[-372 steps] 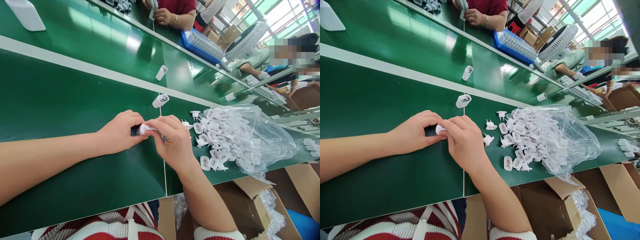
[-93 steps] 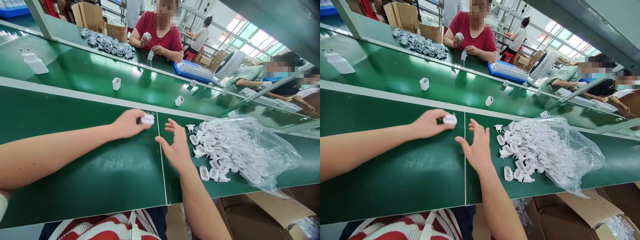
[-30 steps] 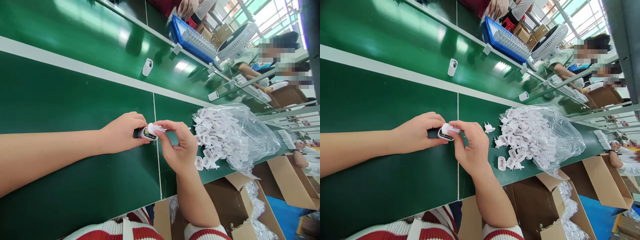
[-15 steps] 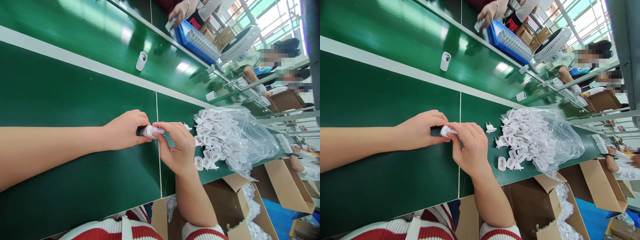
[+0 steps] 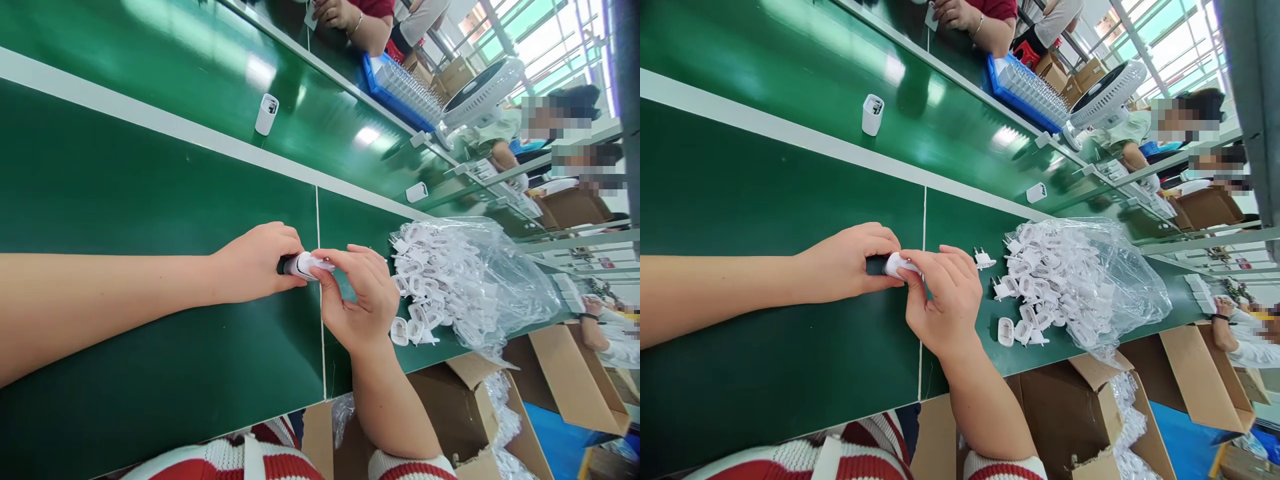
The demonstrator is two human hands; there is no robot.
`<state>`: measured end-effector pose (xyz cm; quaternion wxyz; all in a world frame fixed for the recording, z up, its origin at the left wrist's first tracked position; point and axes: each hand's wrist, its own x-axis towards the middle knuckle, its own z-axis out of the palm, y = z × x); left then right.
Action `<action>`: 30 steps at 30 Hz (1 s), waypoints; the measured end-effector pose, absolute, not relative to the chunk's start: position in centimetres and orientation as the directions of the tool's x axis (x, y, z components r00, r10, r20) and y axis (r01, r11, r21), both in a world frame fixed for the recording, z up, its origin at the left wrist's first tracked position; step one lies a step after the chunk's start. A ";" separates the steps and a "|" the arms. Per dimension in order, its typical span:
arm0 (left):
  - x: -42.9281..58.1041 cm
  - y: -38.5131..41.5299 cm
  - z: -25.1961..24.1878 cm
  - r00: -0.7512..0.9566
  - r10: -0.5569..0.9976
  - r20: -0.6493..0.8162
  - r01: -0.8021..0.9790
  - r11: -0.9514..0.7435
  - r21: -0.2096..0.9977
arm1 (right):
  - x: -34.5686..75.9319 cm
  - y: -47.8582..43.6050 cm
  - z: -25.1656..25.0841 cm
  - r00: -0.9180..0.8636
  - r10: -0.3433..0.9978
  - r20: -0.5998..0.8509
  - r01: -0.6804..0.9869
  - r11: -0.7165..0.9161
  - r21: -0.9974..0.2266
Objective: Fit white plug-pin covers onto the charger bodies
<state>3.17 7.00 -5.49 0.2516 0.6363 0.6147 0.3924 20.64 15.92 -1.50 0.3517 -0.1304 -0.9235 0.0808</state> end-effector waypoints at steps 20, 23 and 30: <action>3.2 7.0 -5.5 -0.082 0.980 0.183 0.556 -0.107 0.824 | 20.3 14.6 0.6 -0.842 0.338 0.421 0.334 0.939 -0.085; 3.3 6.9 -5.3 -0.104 0.978 0.181 0.544 -0.097 0.833 | 20.5 14.7 -0.5 -0.795 0.364 0.486 0.320 0.931 -0.175; 3.9 6.5 -4.8 -0.138 0.975 0.174 0.549 -0.070 0.833 | 20.8 14.3 -2.0 -0.720 0.425 0.549 0.385 0.902 -0.193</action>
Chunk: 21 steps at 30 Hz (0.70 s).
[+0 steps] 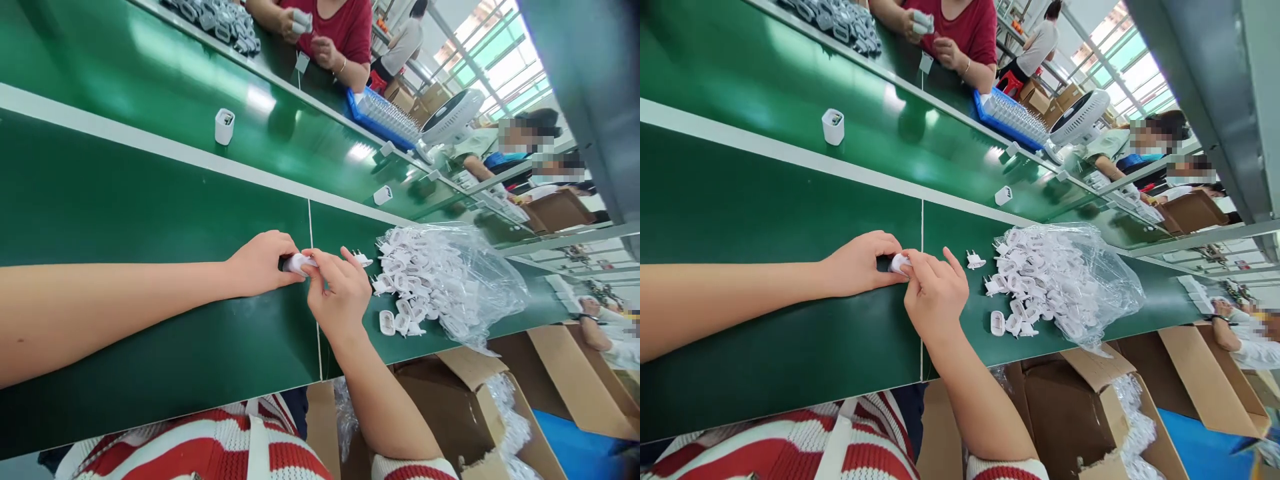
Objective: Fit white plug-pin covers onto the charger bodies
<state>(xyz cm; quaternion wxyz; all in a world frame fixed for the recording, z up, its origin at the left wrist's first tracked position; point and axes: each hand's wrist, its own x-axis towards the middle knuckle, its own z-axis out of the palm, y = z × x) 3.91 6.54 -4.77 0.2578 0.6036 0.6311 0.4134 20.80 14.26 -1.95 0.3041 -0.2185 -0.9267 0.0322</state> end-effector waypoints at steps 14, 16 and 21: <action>4.4 6.4 -4.3 -0.192 0.971 0.140 0.531 -0.017 0.847 | 20.2 14.6 0.1 -0.801 0.435 0.411 0.388 0.901 -0.195; 4.5 6.4 -4.5 -0.199 0.969 0.146 0.542 -0.016 0.841 | 20.4 14.6 -0.5 -0.788 0.439 0.431 0.382 0.898 -0.217; 4.8 6.6 -4.6 -0.161 0.960 0.227 0.538 -0.107 0.836 | 20.5 14.7 -1.4 -0.758 0.464 0.459 0.337 0.881 -0.333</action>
